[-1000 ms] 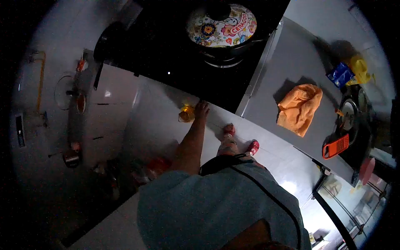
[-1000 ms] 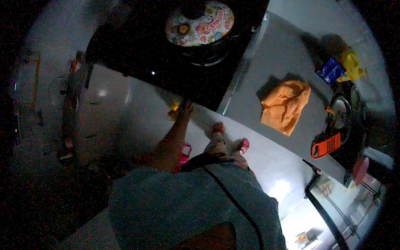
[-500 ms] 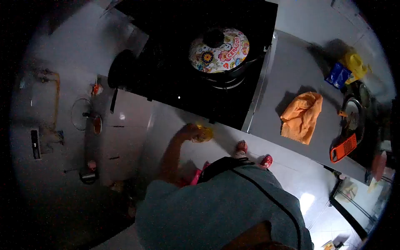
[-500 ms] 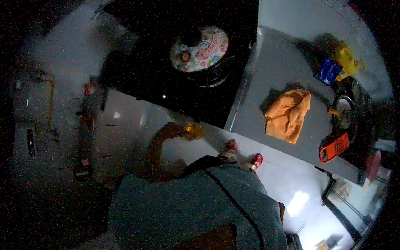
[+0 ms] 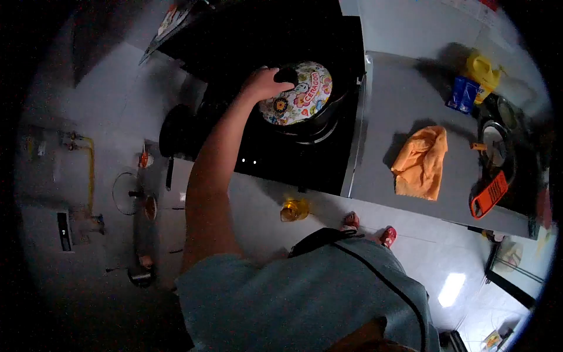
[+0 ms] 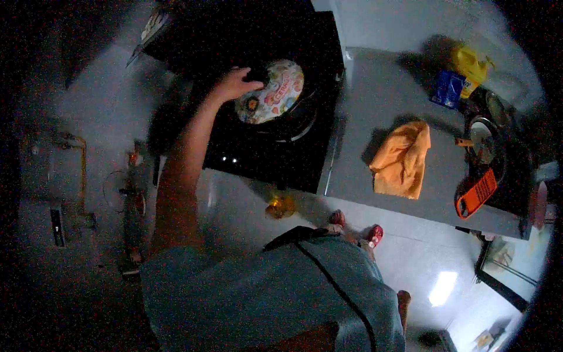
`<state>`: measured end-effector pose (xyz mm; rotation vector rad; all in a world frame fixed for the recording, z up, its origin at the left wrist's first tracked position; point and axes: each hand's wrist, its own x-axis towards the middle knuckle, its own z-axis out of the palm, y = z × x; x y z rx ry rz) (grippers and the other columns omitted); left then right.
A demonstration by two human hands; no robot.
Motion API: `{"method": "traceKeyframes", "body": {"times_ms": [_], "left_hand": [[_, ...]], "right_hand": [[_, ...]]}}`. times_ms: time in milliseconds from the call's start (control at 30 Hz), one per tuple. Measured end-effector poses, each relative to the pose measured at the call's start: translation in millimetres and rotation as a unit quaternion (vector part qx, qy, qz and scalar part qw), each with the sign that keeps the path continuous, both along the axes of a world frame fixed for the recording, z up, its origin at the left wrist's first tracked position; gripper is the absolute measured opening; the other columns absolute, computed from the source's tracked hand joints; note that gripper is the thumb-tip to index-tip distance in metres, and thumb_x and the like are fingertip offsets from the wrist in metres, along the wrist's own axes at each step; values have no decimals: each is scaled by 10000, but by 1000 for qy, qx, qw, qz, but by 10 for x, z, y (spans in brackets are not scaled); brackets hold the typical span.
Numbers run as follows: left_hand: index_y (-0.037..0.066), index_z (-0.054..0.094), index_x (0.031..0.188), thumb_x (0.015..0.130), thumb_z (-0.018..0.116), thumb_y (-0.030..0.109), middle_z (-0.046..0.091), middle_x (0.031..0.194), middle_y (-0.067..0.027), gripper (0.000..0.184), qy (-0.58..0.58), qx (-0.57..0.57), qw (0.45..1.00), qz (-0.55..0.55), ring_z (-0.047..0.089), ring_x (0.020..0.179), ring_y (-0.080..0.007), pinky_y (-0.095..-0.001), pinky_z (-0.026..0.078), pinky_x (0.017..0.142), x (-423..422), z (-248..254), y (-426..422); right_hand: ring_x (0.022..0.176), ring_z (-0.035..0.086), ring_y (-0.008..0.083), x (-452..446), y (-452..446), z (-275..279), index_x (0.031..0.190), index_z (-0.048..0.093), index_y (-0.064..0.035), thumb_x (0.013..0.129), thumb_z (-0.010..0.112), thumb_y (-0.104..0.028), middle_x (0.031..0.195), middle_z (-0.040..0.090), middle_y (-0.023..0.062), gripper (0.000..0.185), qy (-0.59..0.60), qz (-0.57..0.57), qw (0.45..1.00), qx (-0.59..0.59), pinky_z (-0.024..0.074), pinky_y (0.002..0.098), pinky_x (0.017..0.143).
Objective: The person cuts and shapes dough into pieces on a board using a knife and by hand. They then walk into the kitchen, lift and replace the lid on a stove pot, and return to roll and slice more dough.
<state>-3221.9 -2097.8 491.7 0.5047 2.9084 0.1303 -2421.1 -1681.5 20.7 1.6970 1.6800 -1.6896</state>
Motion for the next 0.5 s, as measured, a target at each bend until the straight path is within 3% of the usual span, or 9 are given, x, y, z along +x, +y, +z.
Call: {"method": "traceKeyframes", "body": {"times_ms": [133, 200, 400, 500], "left_hand": [[-9, 493, 1378, 654, 761, 640, 467, 1419, -254, 1008, 1, -75, 997, -19, 489, 1290, -361, -411, 410, 1063, -322, -157, 78], [60, 605, 1286, 631, 743, 617, 595, 1304, -168, 871, 49, -83, 995, -34, 595, 1167, -306, -409, 501, 953, -440, -291, 70], [34, 612, 1269, 604, 738, 567, 616, 1276, -177, 861, -34, -143, 989, 23, 612, 1138, -318, -407, 512, 934, -362, -129, 286], [30, 592, 1296, 608, 731, 561, 600, 1300, -181, 880, -2, -110, 994, 12, 603, 1154, -321, -406, 504, 952, -520, -278, 160]], "right_hand": [[660, 622, 290, 92, -134, -39, 957, 633, -48, 873, 582, -190, 820, 645, 110, 172, 0, -20, 1000, -2, 514, 433, 584], [658, 621, 292, 140, -192, -51, 959, 633, -49, 874, 580, -189, 822, 645, 112, 172, -1, -28, 1000, -2, 514, 434, 581], [652, 619, 296, 270, -352, -130, 965, 631, -51, 877, 576, -186, 828, 646, 117, 170, 6, -45, 999, -3, 514, 437, 571], [649, 618, 299, 354, -452, -147, 968, 630, -52, 878, 574, -184, 831, 646, 120, 169, 12, -55, 998, -1, 514, 438, 566]]}}
